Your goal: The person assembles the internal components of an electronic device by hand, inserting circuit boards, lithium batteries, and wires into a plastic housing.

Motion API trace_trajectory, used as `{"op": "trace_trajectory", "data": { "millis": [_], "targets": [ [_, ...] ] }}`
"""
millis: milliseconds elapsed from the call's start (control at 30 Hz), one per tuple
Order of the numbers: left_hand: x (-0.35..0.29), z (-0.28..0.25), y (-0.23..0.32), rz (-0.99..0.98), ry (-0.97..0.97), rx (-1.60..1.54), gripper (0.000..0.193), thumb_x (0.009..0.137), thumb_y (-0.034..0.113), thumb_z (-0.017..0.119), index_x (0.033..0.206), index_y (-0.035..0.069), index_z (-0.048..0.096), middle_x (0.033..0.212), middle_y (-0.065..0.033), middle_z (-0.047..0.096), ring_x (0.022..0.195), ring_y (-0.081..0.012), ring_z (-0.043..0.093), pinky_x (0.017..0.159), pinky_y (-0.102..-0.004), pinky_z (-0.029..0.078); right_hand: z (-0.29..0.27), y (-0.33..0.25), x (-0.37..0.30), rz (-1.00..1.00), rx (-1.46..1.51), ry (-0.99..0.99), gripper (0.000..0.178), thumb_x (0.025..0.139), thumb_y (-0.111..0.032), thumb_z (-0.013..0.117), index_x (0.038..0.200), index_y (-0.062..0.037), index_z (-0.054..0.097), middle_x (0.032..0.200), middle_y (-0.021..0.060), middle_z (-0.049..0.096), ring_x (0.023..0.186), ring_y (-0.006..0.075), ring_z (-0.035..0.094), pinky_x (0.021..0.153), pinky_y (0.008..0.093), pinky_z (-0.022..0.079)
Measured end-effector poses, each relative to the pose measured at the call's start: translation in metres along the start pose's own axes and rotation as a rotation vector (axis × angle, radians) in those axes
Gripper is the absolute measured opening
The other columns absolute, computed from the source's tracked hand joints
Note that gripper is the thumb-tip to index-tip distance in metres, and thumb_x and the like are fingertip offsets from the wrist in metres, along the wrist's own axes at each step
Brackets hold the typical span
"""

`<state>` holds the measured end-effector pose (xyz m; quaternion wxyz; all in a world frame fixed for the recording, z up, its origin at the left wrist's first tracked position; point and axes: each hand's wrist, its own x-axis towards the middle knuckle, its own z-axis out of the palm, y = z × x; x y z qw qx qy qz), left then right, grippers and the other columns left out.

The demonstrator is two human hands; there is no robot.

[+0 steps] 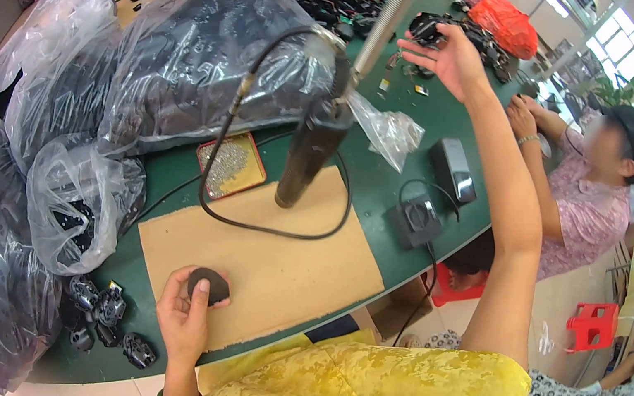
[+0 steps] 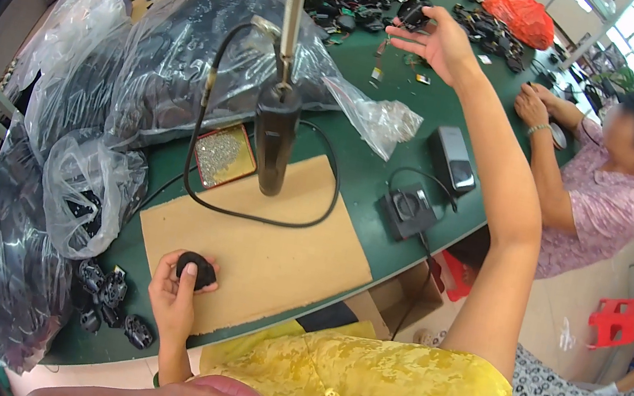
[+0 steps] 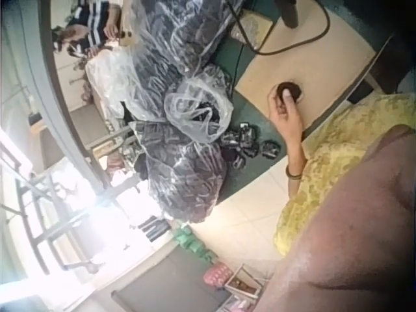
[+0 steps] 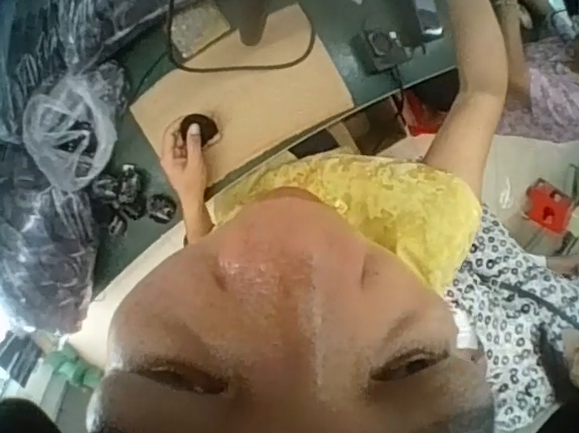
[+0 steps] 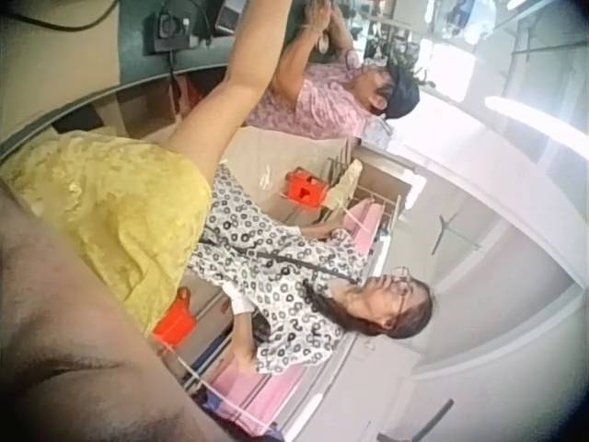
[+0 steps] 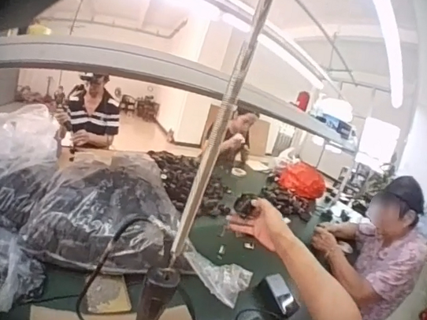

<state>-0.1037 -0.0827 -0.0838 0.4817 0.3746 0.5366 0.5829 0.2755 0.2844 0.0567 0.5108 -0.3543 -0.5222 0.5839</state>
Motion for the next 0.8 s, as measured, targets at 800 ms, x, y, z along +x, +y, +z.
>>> {"op": "trace_trajectory", "data": {
  "millis": [800],
  "targets": [
    [-0.036, -0.013, 0.026, -0.153, -0.599, -0.346, 0.024, 0.100, 0.010, 0.061, 0.118, -0.005, 0.061, 0.105, -0.0128, 0.067, 0.089, -0.0295, 0.074, 0.061, -0.0294, 0.064, 0.228, 0.110, -0.216, 0.551, 0.132, -0.788, 0.066, 0.102, -0.047, 0.039, 0.151, -0.0034, 0.035, 0.121, 0.0289, 0.063, 0.104, 0.0386, 0.070, 0.081, 0.0393, 0.062]
  ]
}}
